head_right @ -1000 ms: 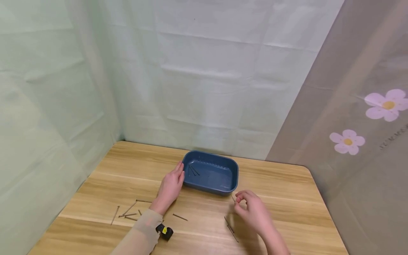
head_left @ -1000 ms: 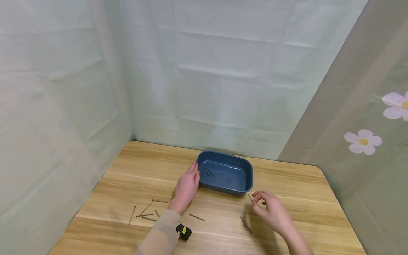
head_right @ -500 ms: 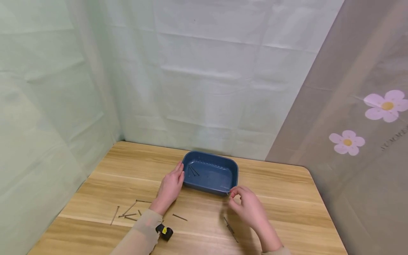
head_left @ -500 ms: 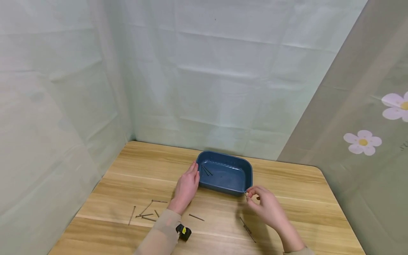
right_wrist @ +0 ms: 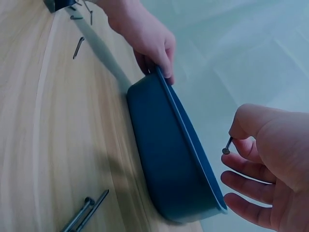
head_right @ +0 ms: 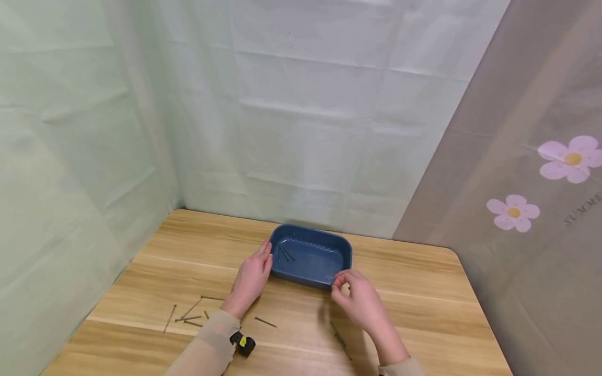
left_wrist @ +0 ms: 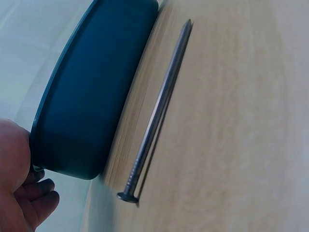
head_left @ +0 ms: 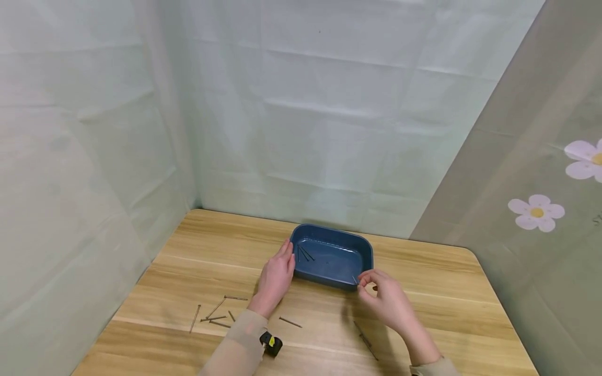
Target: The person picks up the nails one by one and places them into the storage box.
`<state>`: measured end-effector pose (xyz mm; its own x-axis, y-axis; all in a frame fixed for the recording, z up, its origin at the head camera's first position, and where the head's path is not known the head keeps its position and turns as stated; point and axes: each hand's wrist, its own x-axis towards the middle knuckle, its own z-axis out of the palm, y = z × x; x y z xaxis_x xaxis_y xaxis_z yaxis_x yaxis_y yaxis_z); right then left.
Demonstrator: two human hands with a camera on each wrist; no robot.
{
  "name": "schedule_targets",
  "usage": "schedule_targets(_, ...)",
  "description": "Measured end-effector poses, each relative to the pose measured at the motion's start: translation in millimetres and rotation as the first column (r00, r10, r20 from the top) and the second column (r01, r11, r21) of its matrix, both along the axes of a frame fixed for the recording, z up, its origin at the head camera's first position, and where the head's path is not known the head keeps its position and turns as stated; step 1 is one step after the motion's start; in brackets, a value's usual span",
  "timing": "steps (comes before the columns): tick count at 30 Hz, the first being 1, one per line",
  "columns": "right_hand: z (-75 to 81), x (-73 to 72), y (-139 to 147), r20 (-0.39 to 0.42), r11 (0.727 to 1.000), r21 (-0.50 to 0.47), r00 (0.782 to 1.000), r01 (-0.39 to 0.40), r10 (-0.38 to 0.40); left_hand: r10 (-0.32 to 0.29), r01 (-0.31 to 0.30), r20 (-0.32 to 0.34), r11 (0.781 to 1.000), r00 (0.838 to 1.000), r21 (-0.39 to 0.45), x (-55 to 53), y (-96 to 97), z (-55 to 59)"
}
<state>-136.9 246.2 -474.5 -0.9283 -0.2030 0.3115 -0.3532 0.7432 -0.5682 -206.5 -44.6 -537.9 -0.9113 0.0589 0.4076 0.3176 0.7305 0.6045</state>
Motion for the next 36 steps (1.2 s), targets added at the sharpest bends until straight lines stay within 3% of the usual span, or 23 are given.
schedule_targets(12,6.9,-31.7,-26,0.127,0.999,0.034,0.992,0.007,-0.012,0.003,-0.003,-0.007,1.0,1.0,-0.003,0.0,1.4,0.5)
schedule_targets(26,-2.0,-58.8,-51,0.167,0.999,0.035,0.986,-0.015,0.009,0.002,-0.001,-0.035,1.0,0.999,0.018,4.2,5.6,-0.5)
schedule_targets(36,-11.6,-94.2,-65,0.292,0.994,0.107,0.955,0.009,-0.04,0.004,-0.004,0.008,1.0,1.0,0.004,1.6,8.6,-2.6)
